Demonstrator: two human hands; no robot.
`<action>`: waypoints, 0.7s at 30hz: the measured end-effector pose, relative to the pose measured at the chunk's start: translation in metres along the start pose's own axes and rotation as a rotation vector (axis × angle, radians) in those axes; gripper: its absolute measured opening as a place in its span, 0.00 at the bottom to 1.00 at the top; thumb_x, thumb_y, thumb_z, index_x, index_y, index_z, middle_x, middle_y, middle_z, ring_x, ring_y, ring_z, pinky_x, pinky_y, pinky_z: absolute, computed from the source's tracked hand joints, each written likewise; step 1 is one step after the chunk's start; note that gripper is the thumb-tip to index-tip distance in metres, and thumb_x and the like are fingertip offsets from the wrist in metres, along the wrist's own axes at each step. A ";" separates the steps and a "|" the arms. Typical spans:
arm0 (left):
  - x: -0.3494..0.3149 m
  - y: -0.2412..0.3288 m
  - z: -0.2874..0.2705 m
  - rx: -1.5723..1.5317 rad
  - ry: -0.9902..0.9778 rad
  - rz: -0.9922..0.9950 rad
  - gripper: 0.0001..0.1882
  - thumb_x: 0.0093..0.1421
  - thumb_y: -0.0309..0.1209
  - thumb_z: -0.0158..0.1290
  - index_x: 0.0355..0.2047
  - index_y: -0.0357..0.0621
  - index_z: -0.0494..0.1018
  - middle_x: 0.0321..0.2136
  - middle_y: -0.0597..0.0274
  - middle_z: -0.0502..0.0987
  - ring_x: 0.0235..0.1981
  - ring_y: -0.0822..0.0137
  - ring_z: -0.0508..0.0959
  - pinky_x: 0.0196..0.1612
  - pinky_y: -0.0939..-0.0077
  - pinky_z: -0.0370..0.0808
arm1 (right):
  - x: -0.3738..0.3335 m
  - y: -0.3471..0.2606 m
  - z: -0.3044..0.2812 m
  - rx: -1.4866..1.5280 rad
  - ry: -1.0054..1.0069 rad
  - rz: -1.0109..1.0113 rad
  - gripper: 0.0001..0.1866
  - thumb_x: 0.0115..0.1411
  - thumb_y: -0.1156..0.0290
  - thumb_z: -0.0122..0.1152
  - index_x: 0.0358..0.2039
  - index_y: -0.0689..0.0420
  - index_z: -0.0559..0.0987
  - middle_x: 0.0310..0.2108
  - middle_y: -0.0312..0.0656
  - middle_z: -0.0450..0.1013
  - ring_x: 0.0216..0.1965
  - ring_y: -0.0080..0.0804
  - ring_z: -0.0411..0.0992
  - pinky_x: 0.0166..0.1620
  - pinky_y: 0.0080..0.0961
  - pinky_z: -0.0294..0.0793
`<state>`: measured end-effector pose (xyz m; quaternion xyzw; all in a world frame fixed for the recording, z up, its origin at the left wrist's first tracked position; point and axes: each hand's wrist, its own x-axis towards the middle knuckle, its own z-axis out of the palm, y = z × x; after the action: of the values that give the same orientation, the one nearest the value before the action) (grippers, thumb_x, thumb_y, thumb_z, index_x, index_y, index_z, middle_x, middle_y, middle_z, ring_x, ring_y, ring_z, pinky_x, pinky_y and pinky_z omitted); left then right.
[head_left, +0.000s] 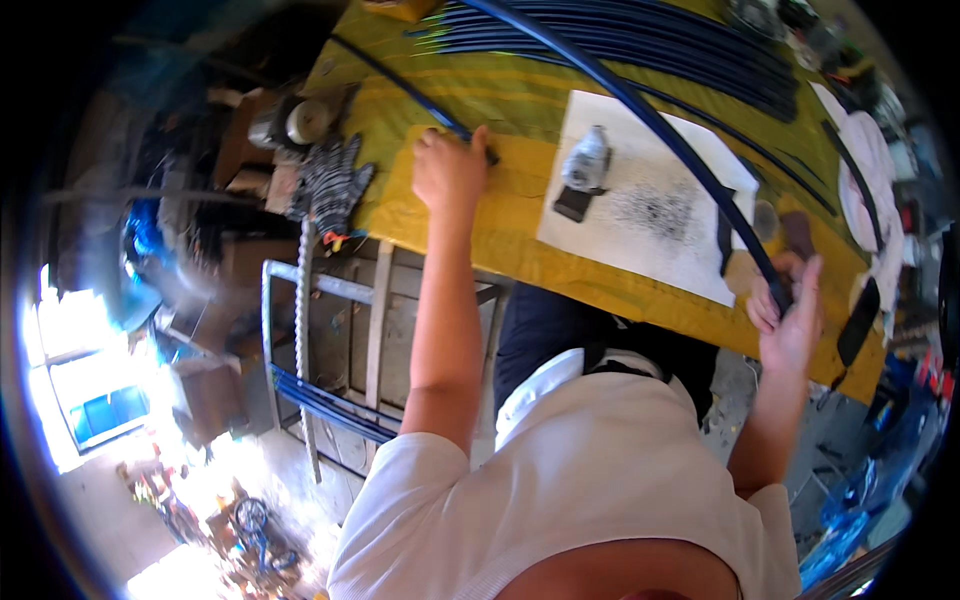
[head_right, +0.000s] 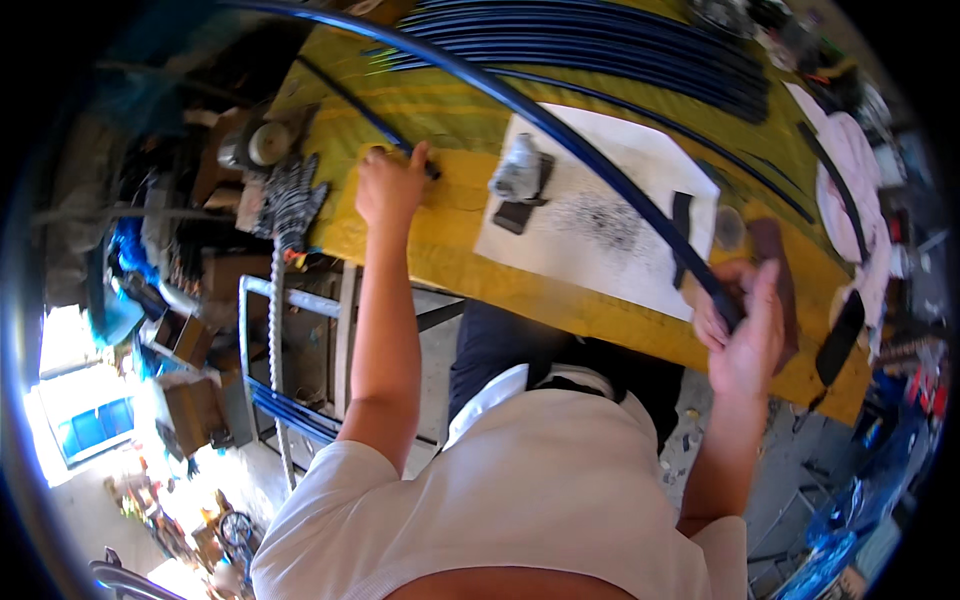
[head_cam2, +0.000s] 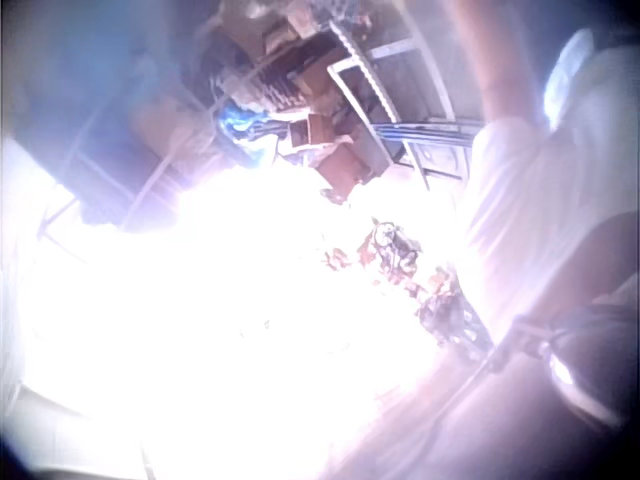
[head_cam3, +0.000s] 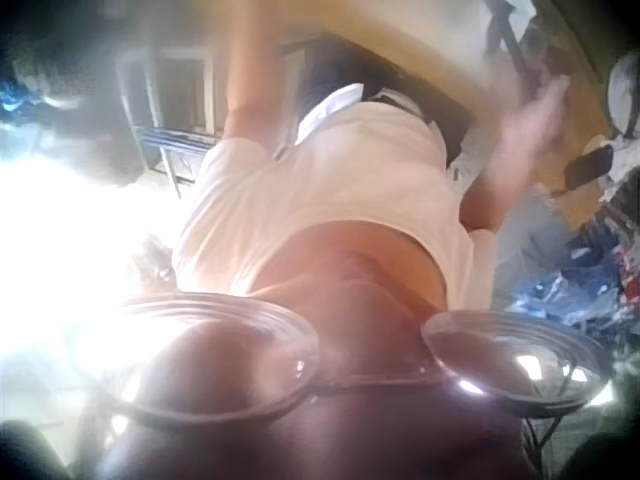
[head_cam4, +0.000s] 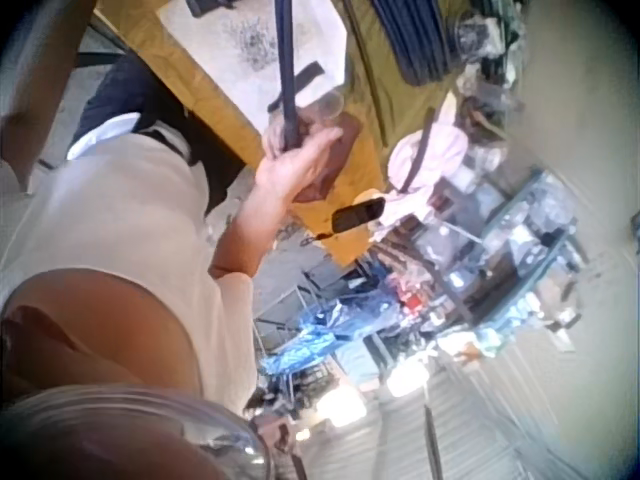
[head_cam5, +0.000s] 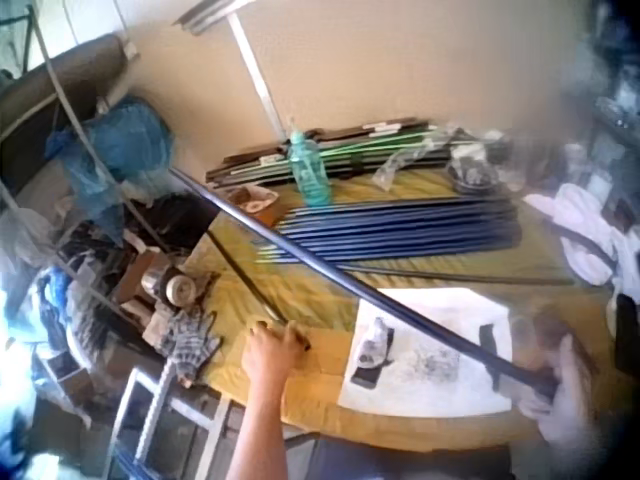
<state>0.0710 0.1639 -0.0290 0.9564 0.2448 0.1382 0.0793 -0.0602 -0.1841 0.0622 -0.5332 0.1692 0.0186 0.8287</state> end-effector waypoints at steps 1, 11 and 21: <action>0.002 0.003 0.002 0.020 -0.008 0.006 0.31 0.49 0.53 0.55 0.36 0.34 0.65 0.34 0.48 0.73 0.33 0.51 0.77 0.32 0.60 0.76 | -0.001 -0.002 0.005 0.005 -0.063 -0.013 0.28 0.65 0.48 0.37 0.28 0.63 0.71 0.12 0.31 0.58 0.10 0.14 0.48 0.13 0.12 0.45; 0.021 0.003 -0.049 -1.969 -0.400 -0.527 0.05 0.62 0.31 0.40 0.32 0.43 0.61 0.19 0.69 0.59 0.18 0.73 0.58 0.16 0.82 0.55 | -0.016 0.014 -0.088 -0.149 -0.024 -0.279 0.16 0.63 0.56 0.47 0.30 0.58 0.69 0.14 0.33 0.58 0.12 0.16 0.52 0.15 0.14 0.46; 0.036 0.032 -0.133 -2.632 -0.378 -0.293 0.07 0.62 0.35 0.42 0.30 0.47 0.59 0.19 0.67 0.59 0.19 0.70 0.59 0.16 0.81 0.56 | -0.055 0.035 -0.179 -0.321 0.120 -0.210 0.10 0.60 0.66 0.52 0.24 0.56 0.70 0.22 0.34 0.65 0.12 0.16 0.52 0.16 0.16 0.49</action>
<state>0.0753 0.1644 0.1121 0.1382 0.0155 0.1264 0.9822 -0.1660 -0.3197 -0.0188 -0.6734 0.1564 -0.0730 0.7189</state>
